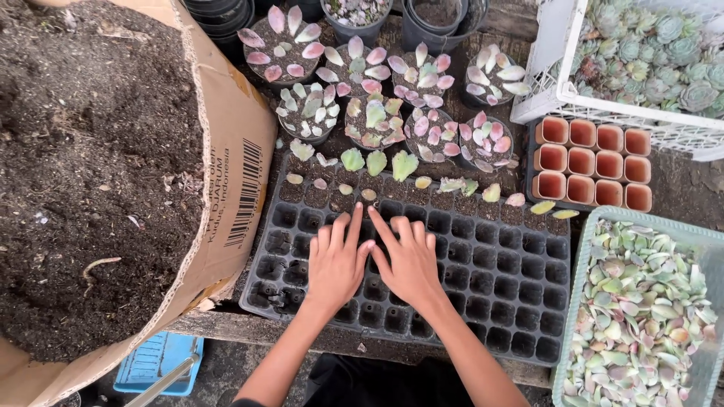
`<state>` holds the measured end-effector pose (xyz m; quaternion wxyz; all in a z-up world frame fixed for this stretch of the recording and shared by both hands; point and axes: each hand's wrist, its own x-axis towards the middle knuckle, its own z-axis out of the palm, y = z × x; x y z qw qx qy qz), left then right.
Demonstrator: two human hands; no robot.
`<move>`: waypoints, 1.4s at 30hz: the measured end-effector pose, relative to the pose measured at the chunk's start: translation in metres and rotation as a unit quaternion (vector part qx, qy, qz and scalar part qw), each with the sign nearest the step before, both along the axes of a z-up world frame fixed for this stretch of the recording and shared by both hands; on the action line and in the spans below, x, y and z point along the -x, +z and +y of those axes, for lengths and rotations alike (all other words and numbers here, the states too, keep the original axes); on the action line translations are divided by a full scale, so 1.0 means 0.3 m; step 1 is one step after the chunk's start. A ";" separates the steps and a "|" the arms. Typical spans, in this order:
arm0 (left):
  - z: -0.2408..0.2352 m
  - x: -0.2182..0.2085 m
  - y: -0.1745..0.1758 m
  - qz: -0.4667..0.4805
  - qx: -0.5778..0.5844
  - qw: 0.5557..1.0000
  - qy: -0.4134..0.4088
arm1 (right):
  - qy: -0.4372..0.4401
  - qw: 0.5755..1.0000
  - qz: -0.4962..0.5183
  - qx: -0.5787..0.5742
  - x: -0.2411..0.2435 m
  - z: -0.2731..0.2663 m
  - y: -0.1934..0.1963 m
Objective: The person places succulent leaves into a seedling tray filled with soil, then scoops soil from a cardboard box to cover the leaves. The person repeats this process for multiple cells in the tray.
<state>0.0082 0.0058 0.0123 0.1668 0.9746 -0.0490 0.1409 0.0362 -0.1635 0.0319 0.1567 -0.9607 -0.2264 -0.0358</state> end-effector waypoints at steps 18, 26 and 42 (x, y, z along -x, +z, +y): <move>0.823 0.238 0.534 -0.076 0.055 0.990 0.108 | 0.392 0.868 0.117 -0.282 -0.093 0.586 0.684; 1.006 0.242 0.209 0.273 0.087 0.944 0.161 | 0.424 0.852 0.286 0.115 -0.206 1.081 0.600; 0.946 0.279 0.474 0.365 0.208 0.904 0.079 | 0.440 0.746 0.373 0.332 -0.169 1.188 0.517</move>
